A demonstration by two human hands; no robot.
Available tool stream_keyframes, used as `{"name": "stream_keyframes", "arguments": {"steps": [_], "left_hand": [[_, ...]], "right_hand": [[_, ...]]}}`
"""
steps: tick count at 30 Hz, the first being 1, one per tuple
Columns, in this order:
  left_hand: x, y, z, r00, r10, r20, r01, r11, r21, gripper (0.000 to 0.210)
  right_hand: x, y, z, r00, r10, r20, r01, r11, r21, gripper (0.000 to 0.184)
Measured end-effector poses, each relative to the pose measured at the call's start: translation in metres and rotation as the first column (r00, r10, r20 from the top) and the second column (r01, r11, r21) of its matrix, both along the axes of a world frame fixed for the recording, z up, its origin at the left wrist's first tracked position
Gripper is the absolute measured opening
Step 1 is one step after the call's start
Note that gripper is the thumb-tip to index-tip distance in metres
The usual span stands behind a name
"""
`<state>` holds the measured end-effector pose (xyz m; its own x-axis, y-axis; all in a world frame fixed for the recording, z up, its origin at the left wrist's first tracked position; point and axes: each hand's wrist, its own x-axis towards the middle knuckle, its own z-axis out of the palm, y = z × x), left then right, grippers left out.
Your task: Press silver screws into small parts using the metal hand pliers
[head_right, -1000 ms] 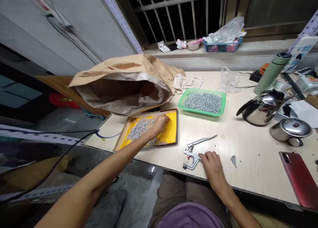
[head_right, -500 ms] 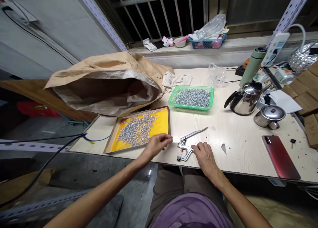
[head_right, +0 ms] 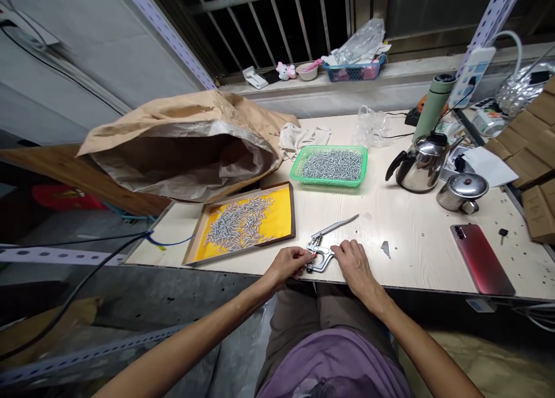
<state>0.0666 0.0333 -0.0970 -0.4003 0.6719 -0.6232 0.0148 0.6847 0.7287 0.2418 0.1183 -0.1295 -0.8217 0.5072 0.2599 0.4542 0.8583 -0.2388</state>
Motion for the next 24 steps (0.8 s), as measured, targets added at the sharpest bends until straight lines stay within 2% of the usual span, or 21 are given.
{"name": "stream_keyframes", "arguments": {"steps": [6, 13, 24], "left_hand": [[0.0, 0.001, 0.005, 0.991, -0.095, -0.093, 0.085, 0.991, -0.1, 0.016], [0.001, 0.009, 0.015, 0.959, -0.228, -0.171, 0.187, 0.956, -0.226, 0.018], [0.005, 0.014, 0.018, 0.956, -0.248, -0.157, 0.201, 0.943, -0.264, 0.018]], "right_hand": [[0.0, 0.0, -0.001, 1.0, 0.001, -0.01, -0.001, 1.0, -0.009, 0.023], [0.0, 0.0, -0.004, 1.0, 0.009, -0.028, -0.009, 1.0, 0.015, 0.024], [0.001, -0.001, 0.001, 1.0, 0.009, 0.0, -0.009, 1.0, -0.011, 0.023]]}}
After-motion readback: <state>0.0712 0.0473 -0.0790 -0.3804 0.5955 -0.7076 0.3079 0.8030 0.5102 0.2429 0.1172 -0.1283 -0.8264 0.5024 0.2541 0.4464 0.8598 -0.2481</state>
